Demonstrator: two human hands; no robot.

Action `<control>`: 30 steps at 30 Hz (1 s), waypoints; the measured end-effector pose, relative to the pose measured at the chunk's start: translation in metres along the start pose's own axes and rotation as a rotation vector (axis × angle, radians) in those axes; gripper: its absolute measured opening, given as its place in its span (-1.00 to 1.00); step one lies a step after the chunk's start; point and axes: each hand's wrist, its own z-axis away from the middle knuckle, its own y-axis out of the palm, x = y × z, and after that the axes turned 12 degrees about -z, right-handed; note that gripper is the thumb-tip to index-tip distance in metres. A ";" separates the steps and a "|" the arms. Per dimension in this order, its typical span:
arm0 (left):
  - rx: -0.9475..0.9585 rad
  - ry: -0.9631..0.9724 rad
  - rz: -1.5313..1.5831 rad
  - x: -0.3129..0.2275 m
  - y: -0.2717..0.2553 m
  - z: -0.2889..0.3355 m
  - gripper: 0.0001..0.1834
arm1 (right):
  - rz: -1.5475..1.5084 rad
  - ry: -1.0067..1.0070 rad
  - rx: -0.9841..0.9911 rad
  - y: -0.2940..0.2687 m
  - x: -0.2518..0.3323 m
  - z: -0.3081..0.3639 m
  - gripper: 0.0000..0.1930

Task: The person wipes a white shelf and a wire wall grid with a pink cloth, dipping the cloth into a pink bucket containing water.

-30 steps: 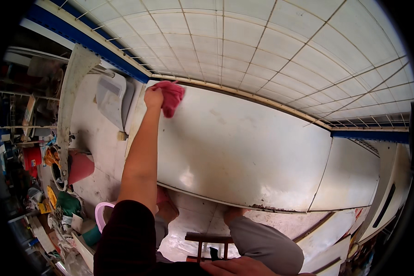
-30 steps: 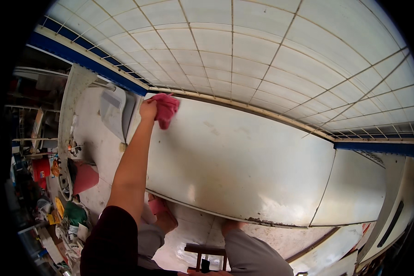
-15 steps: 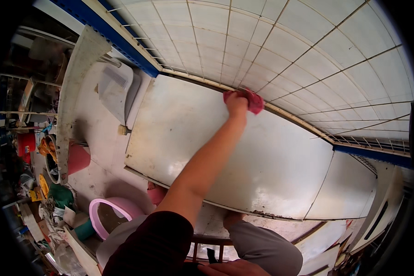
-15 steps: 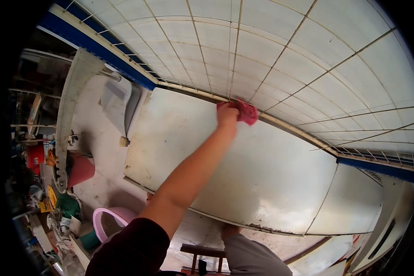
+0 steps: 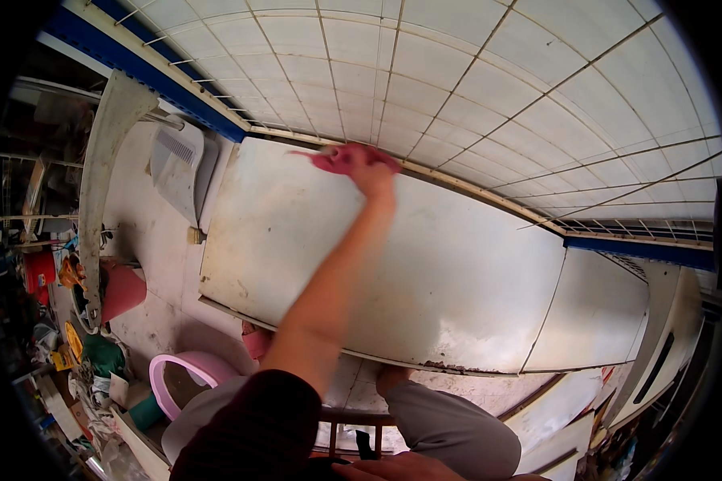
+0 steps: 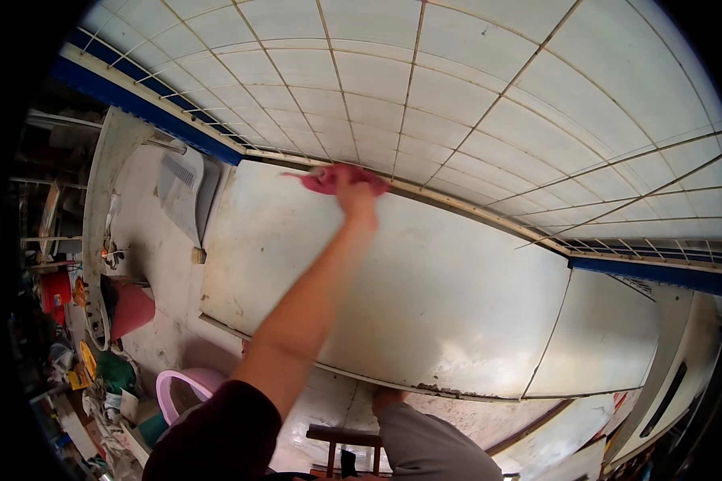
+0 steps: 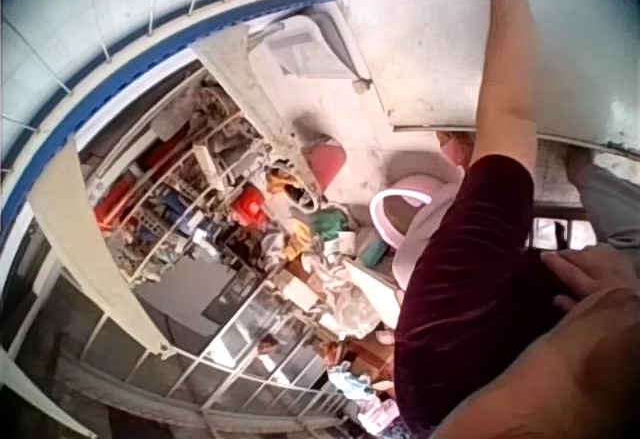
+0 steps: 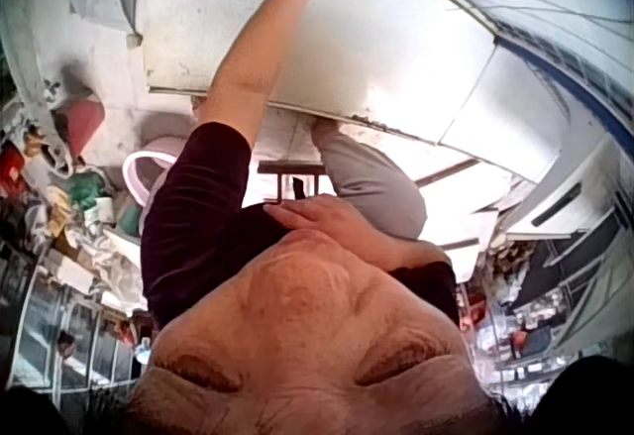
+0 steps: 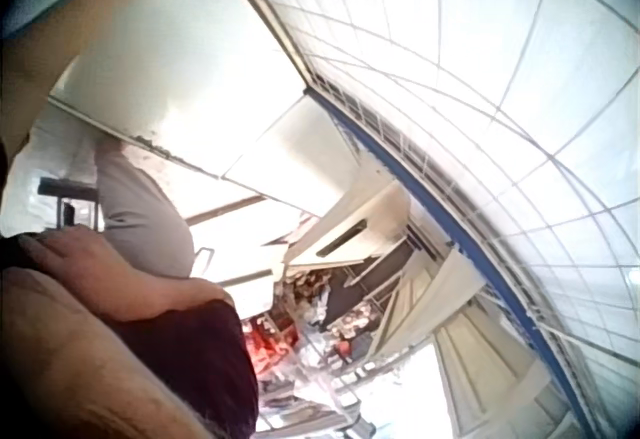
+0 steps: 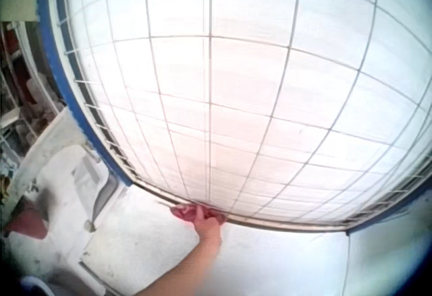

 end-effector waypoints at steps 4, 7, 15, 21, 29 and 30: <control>0.171 -0.097 -0.183 0.001 0.114 0.126 -0.06 | 0.063 0.028 -0.053 0.000 -0.006 0.001 -0.47; 0.284 -0.316 0.162 -0.023 0.106 0.138 -0.08 | 0.112 -0.021 -0.123 0.001 -0.005 0.007 -0.47; 0.819 -0.397 0.079 -0.074 -0.030 0.184 -0.22 | 0.142 -0.209 -0.088 0.009 0.013 0.012 -0.50; 0.873 -0.452 0.010 -0.111 -0.062 0.219 -0.33 | 0.244 -0.143 -0.130 0.041 0.018 0.030 -0.54; 0.727 0.393 -1.538 -0.211 -0.159 0.224 -0.39 | 0.432 -0.111 -0.254 0.060 0.021 0.043 -0.49; 0.712 0.503 -1.616 -0.251 -0.174 0.249 -0.42 | 0.428 -0.121 -0.237 0.060 0.019 0.042 -0.49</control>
